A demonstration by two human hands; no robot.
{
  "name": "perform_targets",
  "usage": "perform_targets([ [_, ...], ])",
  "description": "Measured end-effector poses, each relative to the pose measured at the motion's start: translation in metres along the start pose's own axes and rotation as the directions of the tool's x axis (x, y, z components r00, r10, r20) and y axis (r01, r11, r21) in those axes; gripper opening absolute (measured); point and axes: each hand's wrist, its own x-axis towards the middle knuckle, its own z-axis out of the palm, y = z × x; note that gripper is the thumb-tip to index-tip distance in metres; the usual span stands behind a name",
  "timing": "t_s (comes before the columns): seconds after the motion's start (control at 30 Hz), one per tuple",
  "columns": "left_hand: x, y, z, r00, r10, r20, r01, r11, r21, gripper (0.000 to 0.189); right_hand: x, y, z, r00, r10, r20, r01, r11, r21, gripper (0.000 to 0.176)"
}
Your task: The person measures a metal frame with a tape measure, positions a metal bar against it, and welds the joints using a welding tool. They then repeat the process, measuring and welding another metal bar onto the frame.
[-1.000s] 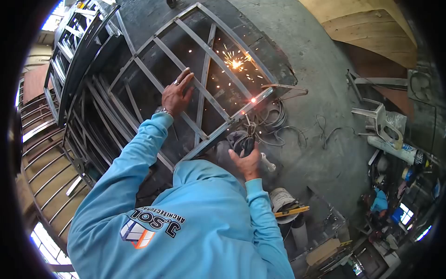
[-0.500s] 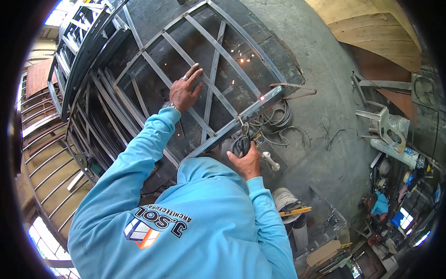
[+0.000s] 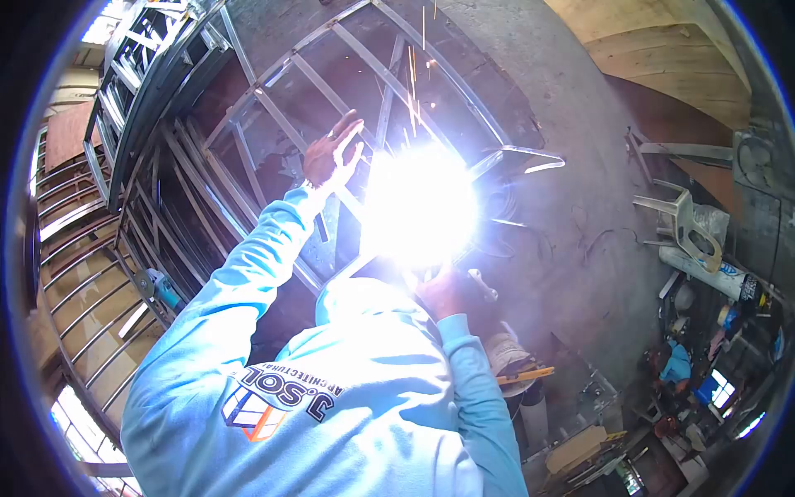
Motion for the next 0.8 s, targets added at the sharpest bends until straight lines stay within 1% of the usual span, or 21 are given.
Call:
perform_targets([
  [0.03,0.000,0.001,-0.001,1.000,0.004,-0.019,-0.004,1.000,0.000,0.041,0.000,0.002,0.002,0.997,-0.040,-0.069,0.035,0.997,-0.067,0.061],
  [0.1,0.001,0.000,0.001,0.999,0.017,-0.042,-0.018,1.000,-0.018,0.039,0.001,0.007,0.004,0.998,-0.030,-0.047,0.028,0.999,-0.036,0.059],
  [0.17,0.003,-0.001,0.002,0.987,0.089,-0.131,-0.100,0.992,-0.074,0.039,0.002,-0.005,0.000,1.000,-0.014,0.002,0.014,1.000,0.025,0.055],
  [0.2,0.002,0.001,0.000,0.995,0.043,-0.091,-0.048,0.998,-0.049,0.039,-0.001,-0.016,-0.007,1.000,0.002,-0.018,-0.002,1.000,0.006,0.053],
  [0.23,0.002,0.000,0.001,0.995,0.044,-0.091,-0.049,0.998,-0.050,0.039,0.000,-0.015,-0.007,1.000,0.003,-0.019,-0.003,1.000,0.006,0.053],
  [0.3,0.002,-0.003,0.005,0.985,0.089,-0.145,-0.092,0.996,-0.012,0.039,0.000,-0.013,-0.005,0.998,-0.053,-0.041,0.054,0.998,0.025,0.053],
  [0.33,0.001,-0.002,0.004,0.993,0.052,-0.106,-0.059,0.996,-0.065,0.040,0.002,-0.013,-0.007,0.999,0.000,0.034,0.003,0.995,-0.096,0.058],
  [0.37,0.000,-0.001,-0.001,1.000,-0.005,0.003,0.005,0.998,-0.067,0.040,0.002,-0.013,-0.009,0.993,0.064,0.102,-0.040,0.975,-0.220,0.064],
  [0.4,0.001,-0.002,0.000,1.000,-0.004,-0.007,0.003,0.998,-0.063,0.041,-0.001,-0.013,-0.007,0.994,0.106,0.039,-0.108,0.993,0.054,0.073],
  [0.43,0.002,-0.001,0.000,1.000,-0.003,-0.018,0.002,0.998,-0.060,0.043,-0.004,-0.021,-0.006,0.987,0.162,-0.011,-0.149,0.934,0.325,0.083],
  [0.47,0.003,-0.001,-0.003,0.999,-0.005,0.043,0.007,0.999,-0.033,0.047,-0.003,-0.014,0.001,0.990,0.137,-0.035,-0.089,0.798,0.596,0.081],
  [0.5,0.002,0.000,-0.003,0.999,-0.005,0.045,0.007,0.999,-0.032,0.047,-0.003,-0.011,-0.002,0.990,0.138,-0.034,-0.090,0.797,0.597,0.081],
  [0.57,0.002,-0.001,-0.004,0.999,-0.016,0.052,0.019,0.998,-0.063,0.051,0.001,-0.014,-0.009,0.995,0.101,0.025,-0.100,0.855,0.508,0.076],
  [0.6,0.002,-0.004,0.000,0.998,-0.018,0.061,0.019,0.999,-0.027,0.052,0.000,-0.016,-0.013,0.999,0.047,-0.008,-0.039,0.902,0.431,0.069],
  [0.63,0.002,-0.004,0.002,0.998,-0.018,0.060,0.020,0.999,-0.027,0.052,0.000,-0.019,-0.017,0.999,0.046,-0.008,-0.039,0.902,0.431,0.069],
  [0.7,0.001,-0.003,0.002,0.999,-0.024,0.044,0.025,1.000,-0.008,0.051,-0.001,-0.022,-0.019,1.000,0.010,0.002,-0.010,0.976,0.219,0.063],
  [0.73,0.001,-0.003,0.001,0.999,-0.025,0.046,0.026,1.000,-0.007,0.051,0.000,-0.020,-0.018,1.000,0.011,0.003,-0.011,0.976,0.220,0.063],
  [0.8,0.000,0.000,-0.002,1.000,-0.019,0.017,0.019,1.000,-0.015,0.048,0.001,-0.016,-0.016,0.999,-0.050,-0.013,0.051,0.984,0.173,0.062],
])
